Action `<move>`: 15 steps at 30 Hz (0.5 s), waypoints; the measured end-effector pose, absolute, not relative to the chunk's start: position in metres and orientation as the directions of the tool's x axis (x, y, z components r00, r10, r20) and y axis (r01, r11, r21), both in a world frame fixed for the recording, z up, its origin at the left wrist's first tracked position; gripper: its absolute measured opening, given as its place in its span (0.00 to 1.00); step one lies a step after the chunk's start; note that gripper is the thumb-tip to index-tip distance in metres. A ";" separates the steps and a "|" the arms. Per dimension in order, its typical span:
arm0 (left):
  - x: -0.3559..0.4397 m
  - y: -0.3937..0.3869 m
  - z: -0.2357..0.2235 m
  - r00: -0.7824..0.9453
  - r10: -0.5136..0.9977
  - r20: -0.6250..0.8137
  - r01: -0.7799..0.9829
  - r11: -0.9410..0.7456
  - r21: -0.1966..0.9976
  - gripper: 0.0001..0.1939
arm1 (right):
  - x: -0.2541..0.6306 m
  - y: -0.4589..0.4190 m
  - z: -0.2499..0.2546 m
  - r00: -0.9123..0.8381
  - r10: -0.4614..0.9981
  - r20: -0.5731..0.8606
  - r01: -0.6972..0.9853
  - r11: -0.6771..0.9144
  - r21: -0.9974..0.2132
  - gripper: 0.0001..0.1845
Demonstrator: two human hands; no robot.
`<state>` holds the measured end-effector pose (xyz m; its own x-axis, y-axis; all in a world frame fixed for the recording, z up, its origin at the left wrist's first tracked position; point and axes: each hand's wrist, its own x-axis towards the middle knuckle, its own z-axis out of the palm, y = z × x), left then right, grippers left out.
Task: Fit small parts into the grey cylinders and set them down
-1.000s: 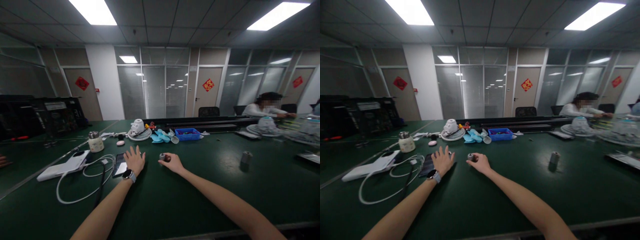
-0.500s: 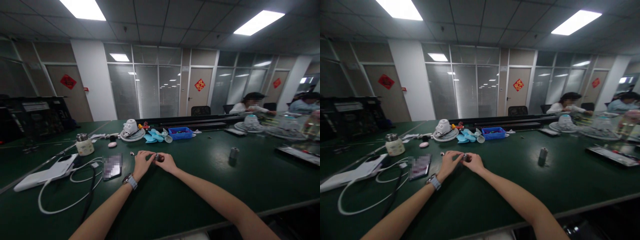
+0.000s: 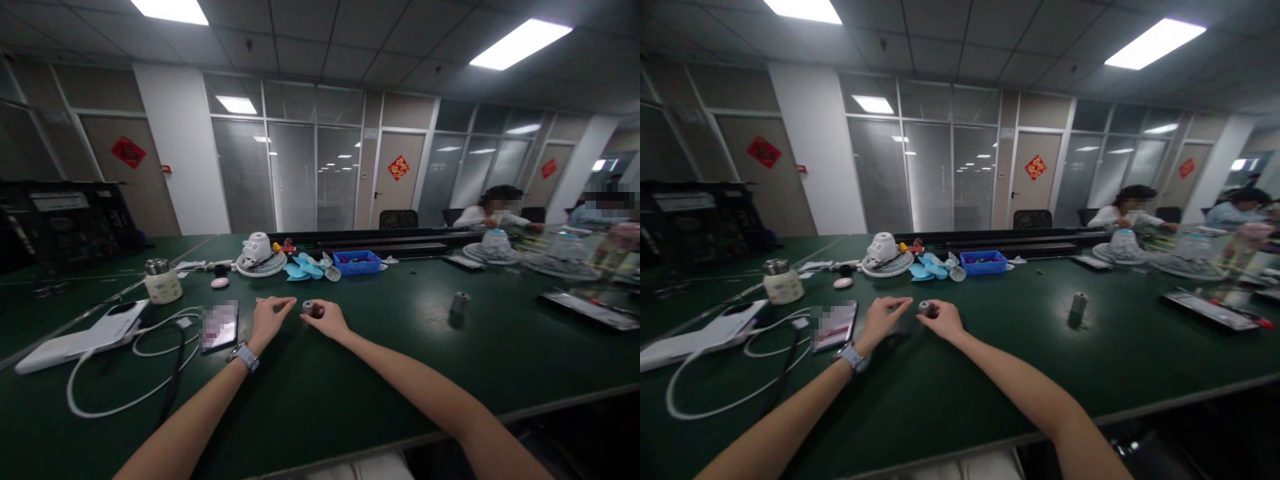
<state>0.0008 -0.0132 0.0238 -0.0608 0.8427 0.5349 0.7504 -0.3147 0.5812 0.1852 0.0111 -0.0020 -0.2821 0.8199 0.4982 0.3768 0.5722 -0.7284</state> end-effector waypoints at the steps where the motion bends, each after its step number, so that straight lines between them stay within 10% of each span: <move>1: -0.004 -0.014 0.019 -0.042 0.868 0.496 0.768 -0.289 0.571 0.18 | 0.186 0.011 -0.002 -0.276 0.821 0.500 0.382 0.571 -0.726 0.21; 15: -0.009 -0.010 -0.002 0.014 0.940 0.342 0.892 -0.166 0.421 0.23 | 0.237 0.040 0.013 -0.153 0.825 0.544 0.428 0.551 -0.716 0.24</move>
